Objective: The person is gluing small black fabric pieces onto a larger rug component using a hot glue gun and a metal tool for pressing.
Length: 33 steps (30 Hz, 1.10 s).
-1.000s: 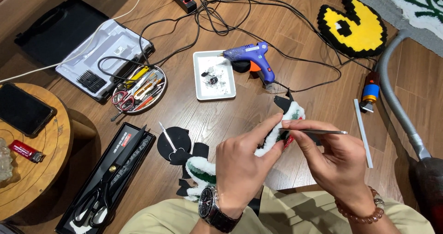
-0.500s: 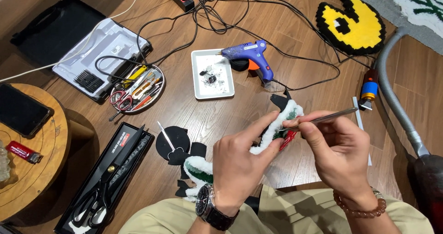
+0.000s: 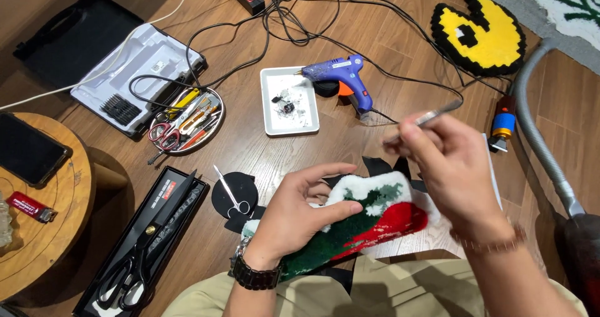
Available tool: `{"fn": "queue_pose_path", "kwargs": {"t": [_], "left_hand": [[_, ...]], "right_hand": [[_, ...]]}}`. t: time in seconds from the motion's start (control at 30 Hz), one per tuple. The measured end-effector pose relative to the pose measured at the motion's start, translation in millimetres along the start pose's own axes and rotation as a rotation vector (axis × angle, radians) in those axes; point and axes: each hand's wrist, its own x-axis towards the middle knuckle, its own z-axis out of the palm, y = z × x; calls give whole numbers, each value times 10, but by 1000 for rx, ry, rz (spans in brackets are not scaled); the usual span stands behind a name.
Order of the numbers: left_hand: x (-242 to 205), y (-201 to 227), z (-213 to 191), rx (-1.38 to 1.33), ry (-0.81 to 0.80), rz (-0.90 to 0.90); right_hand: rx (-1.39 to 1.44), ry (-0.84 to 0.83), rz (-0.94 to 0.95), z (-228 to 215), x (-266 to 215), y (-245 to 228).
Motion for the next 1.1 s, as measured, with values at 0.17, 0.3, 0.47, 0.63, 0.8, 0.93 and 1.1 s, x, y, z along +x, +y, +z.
{"fn": "queue_pose_path", "kwargs": {"t": [0.17, 0.3, 0.47, 0.63, 0.8, 0.93, 1.1], "left_hand": [[15, 28, -77, -41, -5, -74], [20, -13, -135, -50, -41, -136], [33, 10, -204, -24, -39, -175], [69, 30, -272, -10, -36, -195], [92, 19, -296, -82, -20, -207], [78, 24, -239, -65, 22, -135], [67, 87, -169, 91, 66, -95]], "right_hand": [[123, -188, 94, 269, 912, 581], [25, -260, 194, 631, 1607, 1277], [-256, -296, 150, 950, 2066, 1805], [-400, -333, 134, 1103, 2158, 1782], [-197, -401, -46, 1059, 2044, 1393], [-63, -428, -33, 852, 1474, 465], [-114, -251, -55, 534, 666, -222]]}}
